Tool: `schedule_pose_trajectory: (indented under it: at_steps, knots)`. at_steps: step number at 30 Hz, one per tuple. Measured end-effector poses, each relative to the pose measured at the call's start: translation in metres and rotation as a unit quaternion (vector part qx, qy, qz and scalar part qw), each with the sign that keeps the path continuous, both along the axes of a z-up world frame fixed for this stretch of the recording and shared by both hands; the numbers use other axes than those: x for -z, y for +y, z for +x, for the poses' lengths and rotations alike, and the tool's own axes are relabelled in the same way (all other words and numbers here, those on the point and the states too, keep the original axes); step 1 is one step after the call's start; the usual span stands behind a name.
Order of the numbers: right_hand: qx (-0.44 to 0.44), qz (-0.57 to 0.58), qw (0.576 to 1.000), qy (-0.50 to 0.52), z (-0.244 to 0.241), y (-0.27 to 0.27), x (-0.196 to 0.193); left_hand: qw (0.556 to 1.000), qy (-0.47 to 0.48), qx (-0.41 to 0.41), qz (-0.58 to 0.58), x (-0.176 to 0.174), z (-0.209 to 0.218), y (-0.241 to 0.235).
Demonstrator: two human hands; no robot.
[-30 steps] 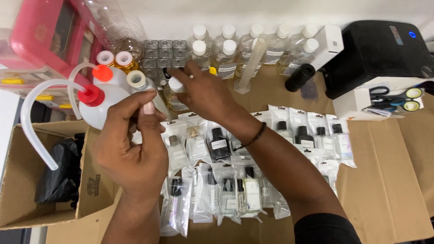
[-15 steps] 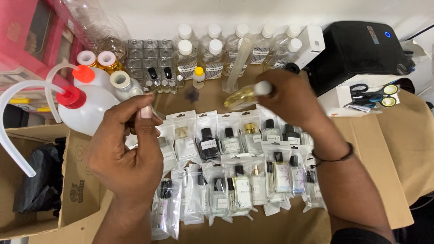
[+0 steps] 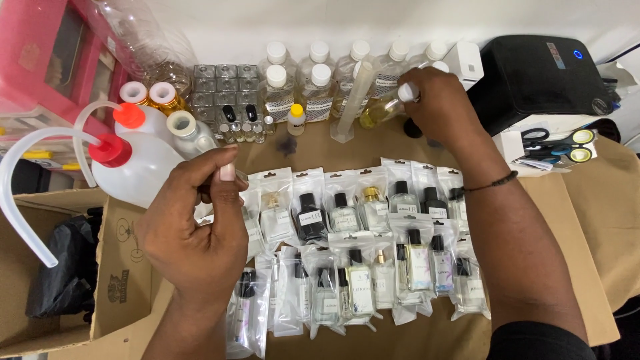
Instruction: The person organizes various perfume bottles and sample vials on a work surface, placing vials into a cardboard box and arranging larger bottles in rows.
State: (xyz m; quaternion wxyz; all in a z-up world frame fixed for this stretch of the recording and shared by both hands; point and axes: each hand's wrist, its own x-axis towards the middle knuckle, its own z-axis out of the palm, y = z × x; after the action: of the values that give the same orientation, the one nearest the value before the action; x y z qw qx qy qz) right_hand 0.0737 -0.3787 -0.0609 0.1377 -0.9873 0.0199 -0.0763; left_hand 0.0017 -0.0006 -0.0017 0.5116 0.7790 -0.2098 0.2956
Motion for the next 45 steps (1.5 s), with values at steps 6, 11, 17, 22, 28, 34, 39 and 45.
schedule_pose_trajectory:
  at_steps: [6,11,17,22,28,34,39,45]
  knots:
    - [0.005,-0.048,0.998,-0.029,0.027,-0.02,0.02,1.0,-0.009,0.003,0.009,0.002,0.002,0.0]
    - [-0.008,0.002,0.996,-0.088,0.034,-0.018,0.023,1.0,-0.004,0.0,0.01,0.001,0.001,-0.003]
    - [0.056,-0.002,0.986,-0.157,0.008,-0.014,-0.022,1.0,0.001,-0.002,0.013,0.0,0.0,-0.002]
    - [0.073,-0.148,0.983,-0.075,0.018,-0.062,0.002,1.0,-0.003,0.012,0.015,0.0,-0.001,-0.003]
    - [0.042,-0.141,0.989,-0.033,0.028,-0.078,0.016,1.0,-0.008,0.015,0.016,-0.001,-0.001,-0.003]
    - [0.025,-0.102,0.994,-0.002,0.024,-0.073,0.004,1.0,0.0,0.011,0.017,0.0,-0.001,-0.003]
    - [0.026,-0.144,0.989,-0.016,0.022,-0.073,0.005,1.0,-0.002,0.008,0.02,0.0,-0.001,-0.004]
    - [-0.027,-0.184,0.981,-0.063,0.015,-0.039,-0.01,1.0,-0.002,0.013,0.022,0.0,-0.002,-0.005]
